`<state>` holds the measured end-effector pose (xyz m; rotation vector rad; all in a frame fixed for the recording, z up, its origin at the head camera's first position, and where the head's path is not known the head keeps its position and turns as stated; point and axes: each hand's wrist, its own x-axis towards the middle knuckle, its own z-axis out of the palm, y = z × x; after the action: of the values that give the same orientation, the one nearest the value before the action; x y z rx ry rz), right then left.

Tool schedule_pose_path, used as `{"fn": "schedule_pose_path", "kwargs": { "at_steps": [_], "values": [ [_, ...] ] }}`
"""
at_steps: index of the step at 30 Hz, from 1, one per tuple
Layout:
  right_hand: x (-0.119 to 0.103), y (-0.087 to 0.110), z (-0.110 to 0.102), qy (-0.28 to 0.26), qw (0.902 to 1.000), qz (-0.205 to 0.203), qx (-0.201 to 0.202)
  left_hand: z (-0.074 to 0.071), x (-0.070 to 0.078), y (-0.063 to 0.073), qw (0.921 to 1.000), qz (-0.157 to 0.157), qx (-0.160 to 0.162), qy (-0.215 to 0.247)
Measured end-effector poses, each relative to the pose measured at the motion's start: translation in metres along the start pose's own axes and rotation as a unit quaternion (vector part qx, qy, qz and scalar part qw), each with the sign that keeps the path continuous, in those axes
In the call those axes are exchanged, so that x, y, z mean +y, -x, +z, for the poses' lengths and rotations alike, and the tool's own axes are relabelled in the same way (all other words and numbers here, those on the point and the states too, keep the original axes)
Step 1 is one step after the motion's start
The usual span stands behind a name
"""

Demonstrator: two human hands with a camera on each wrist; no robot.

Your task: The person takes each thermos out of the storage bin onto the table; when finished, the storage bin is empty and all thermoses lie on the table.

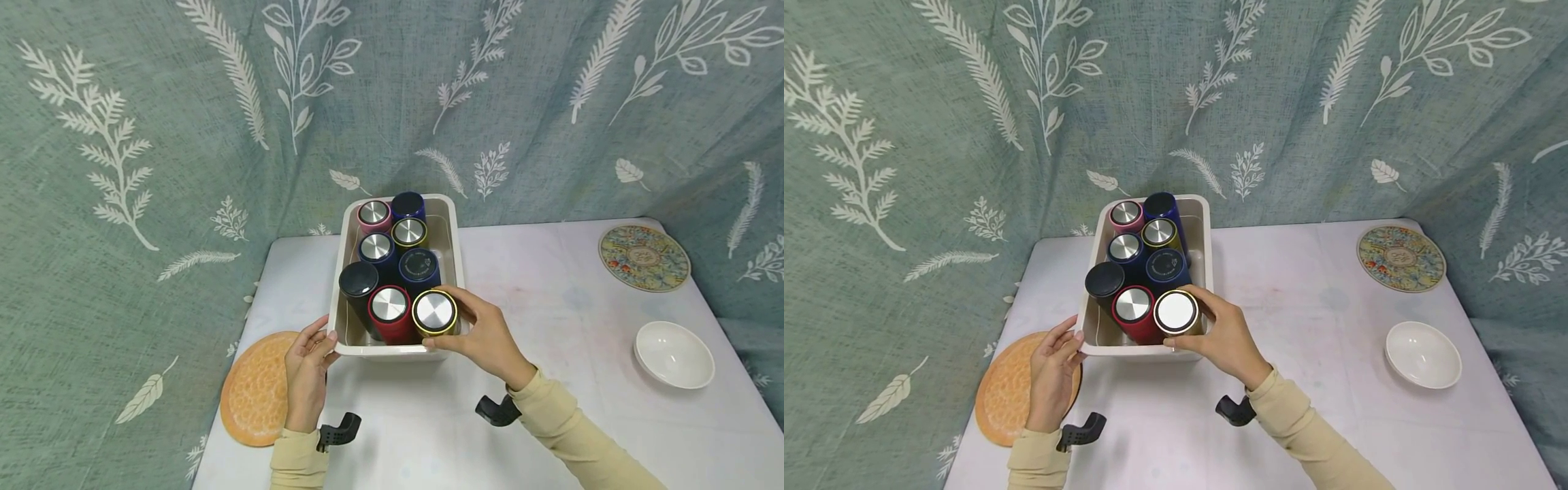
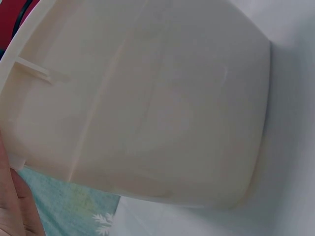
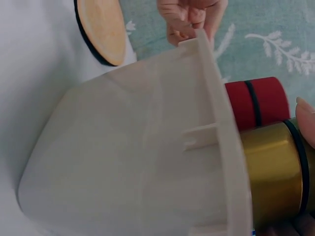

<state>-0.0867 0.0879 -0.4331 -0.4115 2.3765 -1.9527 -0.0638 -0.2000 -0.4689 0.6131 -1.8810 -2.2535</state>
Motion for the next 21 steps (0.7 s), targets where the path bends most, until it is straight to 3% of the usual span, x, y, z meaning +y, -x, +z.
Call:
{"fn": "schedule_pose_path", "kwargs": {
  "at_steps": [21],
  "values": [
    [-0.056, 0.013, -0.014, -0.017, 0.9976, -0.058, 0.035, 0.000, 0.001, 0.000, 0.9999, 0.001, -0.011, 0.005]
  ]
}}
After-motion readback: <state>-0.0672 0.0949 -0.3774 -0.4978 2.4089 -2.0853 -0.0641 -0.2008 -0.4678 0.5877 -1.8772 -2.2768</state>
